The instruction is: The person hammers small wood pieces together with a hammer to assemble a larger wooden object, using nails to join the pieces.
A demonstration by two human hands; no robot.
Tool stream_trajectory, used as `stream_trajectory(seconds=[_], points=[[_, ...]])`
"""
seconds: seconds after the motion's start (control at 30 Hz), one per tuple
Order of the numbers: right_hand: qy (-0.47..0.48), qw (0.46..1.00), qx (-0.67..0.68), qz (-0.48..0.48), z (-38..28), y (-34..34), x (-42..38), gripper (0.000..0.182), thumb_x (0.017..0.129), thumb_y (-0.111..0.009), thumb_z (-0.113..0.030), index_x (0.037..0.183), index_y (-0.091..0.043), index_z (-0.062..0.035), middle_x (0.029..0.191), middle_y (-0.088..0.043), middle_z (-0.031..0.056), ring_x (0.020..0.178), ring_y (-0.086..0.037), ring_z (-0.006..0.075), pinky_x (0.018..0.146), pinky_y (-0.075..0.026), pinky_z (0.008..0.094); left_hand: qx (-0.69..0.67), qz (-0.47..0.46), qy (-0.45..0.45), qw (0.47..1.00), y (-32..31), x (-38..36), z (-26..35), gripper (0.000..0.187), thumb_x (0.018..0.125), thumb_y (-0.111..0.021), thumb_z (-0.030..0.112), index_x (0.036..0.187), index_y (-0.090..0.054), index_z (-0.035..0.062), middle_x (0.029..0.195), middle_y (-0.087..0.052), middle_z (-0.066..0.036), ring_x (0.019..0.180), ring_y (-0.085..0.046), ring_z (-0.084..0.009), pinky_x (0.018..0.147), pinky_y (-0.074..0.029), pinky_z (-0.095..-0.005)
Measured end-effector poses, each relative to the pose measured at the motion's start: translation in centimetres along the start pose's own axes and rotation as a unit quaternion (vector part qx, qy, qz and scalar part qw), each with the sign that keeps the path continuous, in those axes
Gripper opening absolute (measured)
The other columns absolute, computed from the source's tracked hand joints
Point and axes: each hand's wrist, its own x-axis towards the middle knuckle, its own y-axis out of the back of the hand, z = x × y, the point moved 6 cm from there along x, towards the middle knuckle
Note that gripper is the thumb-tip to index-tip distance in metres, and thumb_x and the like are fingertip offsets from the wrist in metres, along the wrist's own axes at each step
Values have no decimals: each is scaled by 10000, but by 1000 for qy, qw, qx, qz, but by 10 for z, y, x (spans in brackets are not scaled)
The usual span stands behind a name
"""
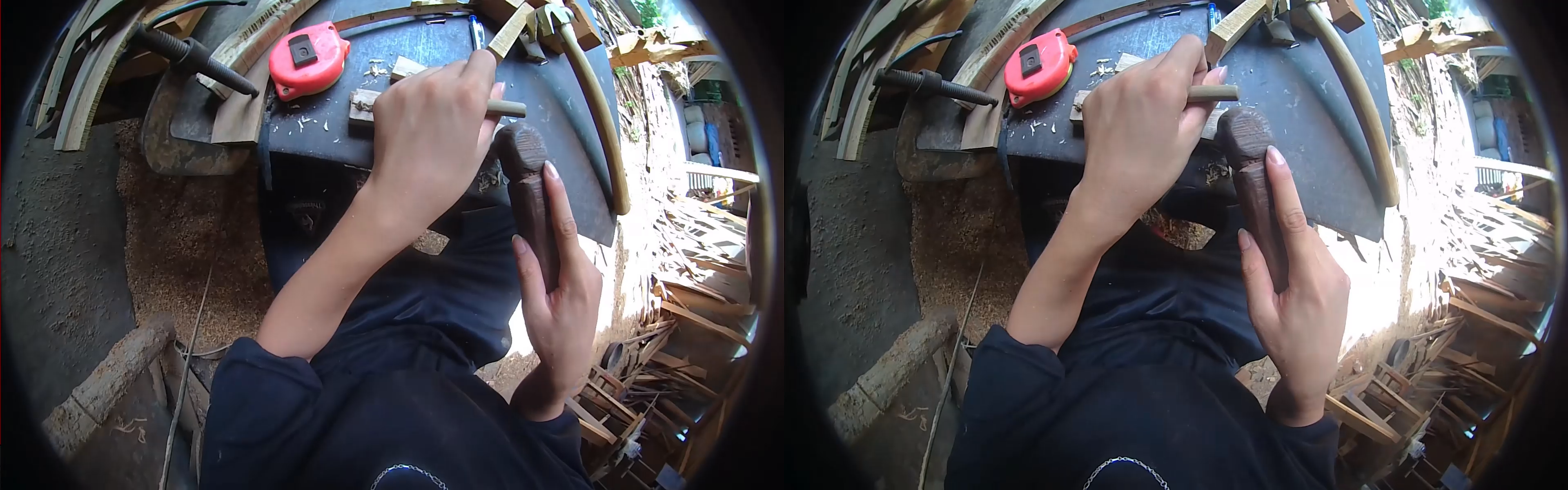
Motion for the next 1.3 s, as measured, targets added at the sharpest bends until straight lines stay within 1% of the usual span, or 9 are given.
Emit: stream_trajectory(seconds=[0.27, 0.33, 0.47, 0.6, 0.77, 0.87, 0.93, 1.1, 1.3], points=[[-5, 999, -53, -10, -7, 1, 1, 703, 982, -636, -6, 1641, -436, -150, 1301, -704, 286, 1159, -741, 366, 937, -549, 383, -150, -8, 50, 987, 21, 13, -14, 212, 1000, -696, 212, 941, -617, 24, 755, -684, -165, 739, -716, -372, 649, -509, -470], [-4, 998, -57, -6, -7, 0, -1, 704, 982, -639, -9, 1641, -438, -156, 1277, -711, 286, 1123, -750, 363, 924, -552, 383, -418, 6, 67, 906, 26, 23, -36, 270, 1090, -637, 274, 947, -680, 48, 645, -595, 31, 558, -479, -77, 556, -369, -269], [-4, 998, -57, -3, -4, 1, -2, 709, 981, -647, -18, 1643, -437, -162, 1237, -720, 284, 1054, -758, 358, 906, -557, 387, -442, 95, 241, 859, 47, 17, -48, 393, 1137, -562, 345, 799, -474, 163, 679, -347, 84, 570, -318, -41, 525, -263, -242], [3, 998, -67, 3, -3, 3, -4, 711, 979, -659, -30, 1641, -444, -176, 1174, -728, 275, 975, -754, 365, 866, -557, 409, -524, 44, 107, 844, 69, 13, -53, 416, 1148, -510, 372, 857, -491, 76, 723, -348, 14, 643, -369, -97, 585, -322, -277], [6, 994, -110, 5, -2, 3, -7, 711, 974, -676, -44, 1632, -461, -203, 1080, -733, 260, 896, -741, 381, 807, -550, 424, -585, 73, 57, 806, 95, 6, -33, 361, 1171, -443, 372, 937, -489, 101, 841, -417, 3, 660, -347, -78, 572, -264, -271], [13, 996, -90, 11, 1, 4, -7, 712, 973, -682, -55, 1632, -462, -214, 1068, -735, 263, 893, -744, 386, 800, -550, 419, -367, 2, 28, 930, 110, -2, -37, 256, 1104, -630, 269, 1001, -720, 53, 689, -549, 98, 605, -392, 1, 558, -306, -202], [14, 997, -71, 11, 5, 7, -6, 710, 972, -684, -61, 1631, -464, -211, 1085, -738, 268, 914, -751, 392, 812, -553, 414, -96, -75, 29, 992, 101, -10, -18, 270, 1030, -727, 299, 1091, -723, 35, 997, -575, -34, 816, -523, -90, 595, -393, -293], [45, 999, 17, 20, 21, 8, -3, 693, 962, -682, -67, 1619, -479, -154, 1215, -737, 269, 1064, -761, 358, 921, -555, 383, 128, -147, -52, 979, 89, -33, -20, 321, 861, -873, 173, 1104, -720, 31, 1066, -651, -77, 1024, -678, -253, 796, -541, -386], [27, 983, 176, 44, 36, 11, -4, 679, 968, -666, -110, 1617, -470, -81, 1457, -647, 219, 1294, -667, 273, 1106, -481, 366, 218, -121, 12, 968, 88, -45, -11, 429, 828, -882, 392, 982, -652, 64, 993, -633, -68, 776, -702, -294, 665, -555, -422]])
